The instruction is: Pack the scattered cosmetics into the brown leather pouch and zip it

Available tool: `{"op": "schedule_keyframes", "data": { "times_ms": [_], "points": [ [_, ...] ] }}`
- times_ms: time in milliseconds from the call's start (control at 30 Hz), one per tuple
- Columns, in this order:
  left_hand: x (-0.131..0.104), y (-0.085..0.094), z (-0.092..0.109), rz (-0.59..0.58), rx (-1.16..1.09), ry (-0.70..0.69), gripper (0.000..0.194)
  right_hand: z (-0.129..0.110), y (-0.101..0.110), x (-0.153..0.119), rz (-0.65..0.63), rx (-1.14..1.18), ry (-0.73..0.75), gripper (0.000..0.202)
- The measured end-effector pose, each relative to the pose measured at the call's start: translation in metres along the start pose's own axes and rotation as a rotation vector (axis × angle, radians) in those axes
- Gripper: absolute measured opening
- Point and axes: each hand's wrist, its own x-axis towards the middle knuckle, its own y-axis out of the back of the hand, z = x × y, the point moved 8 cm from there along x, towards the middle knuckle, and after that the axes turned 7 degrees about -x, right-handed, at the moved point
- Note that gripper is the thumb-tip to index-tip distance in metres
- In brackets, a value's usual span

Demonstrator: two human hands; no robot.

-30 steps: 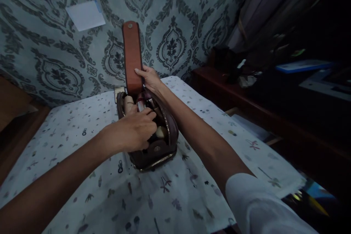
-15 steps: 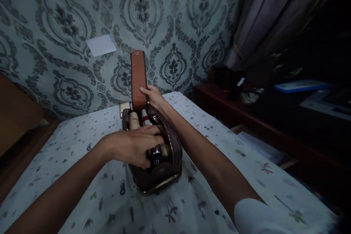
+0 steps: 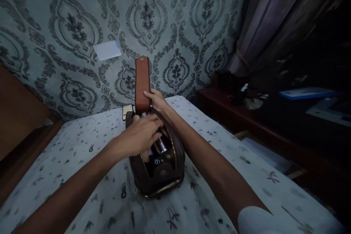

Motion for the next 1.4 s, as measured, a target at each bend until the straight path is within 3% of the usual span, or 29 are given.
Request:
{"op": "schedule_keyframes", "data": {
  "times_ms": [100, 267, 567, 767, 967, 1100, 1267, 1400],
  "points": [
    [0.010, 0.006, -0.012, 0.108, 0.088, 0.136, 0.017, 0.000, 0.000, 0.000, -0.003, -0.006, -0.009, 0.024],
    [0.020, 0.003, -0.022, 0.166, 0.093, 0.278, 0.024, 0.001, 0.000, -0.001, -0.005, -0.017, -0.013, 0.027],
    [0.021, 0.002, -0.032, 0.224, -0.127, 0.252, 0.012, 0.000, 0.002, 0.002, -0.007, -0.016, -0.010, 0.027],
    [0.015, 0.000, -0.030, 0.157, -0.262, 0.173, 0.018, 0.002, 0.002, 0.003, 0.007, -0.020, -0.003, 0.024],
    [0.004, -0.007, -0.005, 0.030, 0.072, 0.253, 0.049, 0.000, 0.002, 0.000, 0.014, -0.022, -0.010, 0.023],
    [-0.002, -0.010, 0.002, -0.012, 0.080, 0.202, 0.050, 0.000, 0.002, 0.000, 0.019, -0.023, -0.016, 0.021],
    [-0.009, 0.008, -0.009, 0.057, 0.003, 0.189, 0.036, 0.000, 0.001, 0.001, 0.017, -0.023, -0.001, 0.024],
    [0.000, 0.029, -0.043, 0.180, 0.131, 0.261, 0.027, -0.001, 0.000, 0.000, 0.008, -0.025, 0.010, 0.028]
  ]
}}
